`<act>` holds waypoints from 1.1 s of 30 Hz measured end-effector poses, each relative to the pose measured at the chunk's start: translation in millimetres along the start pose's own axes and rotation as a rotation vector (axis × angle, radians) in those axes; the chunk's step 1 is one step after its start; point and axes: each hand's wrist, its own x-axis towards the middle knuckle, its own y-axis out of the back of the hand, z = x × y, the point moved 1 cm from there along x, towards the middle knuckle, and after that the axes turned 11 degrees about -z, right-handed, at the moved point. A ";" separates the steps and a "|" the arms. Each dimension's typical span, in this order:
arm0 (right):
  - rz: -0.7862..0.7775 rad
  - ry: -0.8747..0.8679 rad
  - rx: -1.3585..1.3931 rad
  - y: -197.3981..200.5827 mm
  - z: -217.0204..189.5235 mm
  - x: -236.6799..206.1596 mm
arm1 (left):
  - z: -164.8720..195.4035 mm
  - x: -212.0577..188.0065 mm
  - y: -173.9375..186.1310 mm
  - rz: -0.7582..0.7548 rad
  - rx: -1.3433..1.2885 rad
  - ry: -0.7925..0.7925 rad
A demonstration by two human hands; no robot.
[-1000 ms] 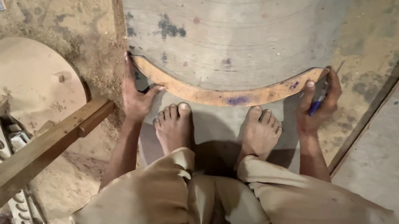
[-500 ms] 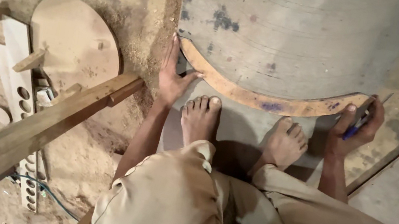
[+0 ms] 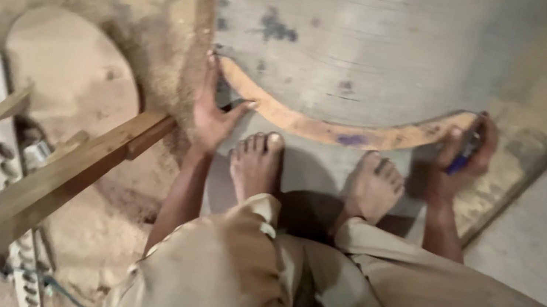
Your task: The person kneels on the workshop floor holding a curved wooden template against a flat board, repositioning and aligning it, and traces along its edge with a pen to mark curved lines, repeating the tracing along different sections of the template.
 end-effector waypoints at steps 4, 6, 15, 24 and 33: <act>-0.005 0.060 -0.068 2.9 -5.3 -1.5 | 12.2 0.8 0.7 -0.016 0.034 0.037; -0.002 0.021 -0.077 3.0 -6.0 -2.0 | 13.6 0.8 0.3 -0.017 0.078 0.067; 0.005 0.033 -0.095 0.6 -2.9 0.0 | 24.7 0.9 -10.7 0.129 0.347 -0.175; -0.003 -0.019 -0.069 -0.7 -9.3 0.2 | 141.1 -36.2 -84.2 -0.469 0.627 -0.594; -0.014 0.057 -0.089 1.5 3.4 -2.4 | 156.8 -32.9 -93.4 -0.542 0.675 -0.527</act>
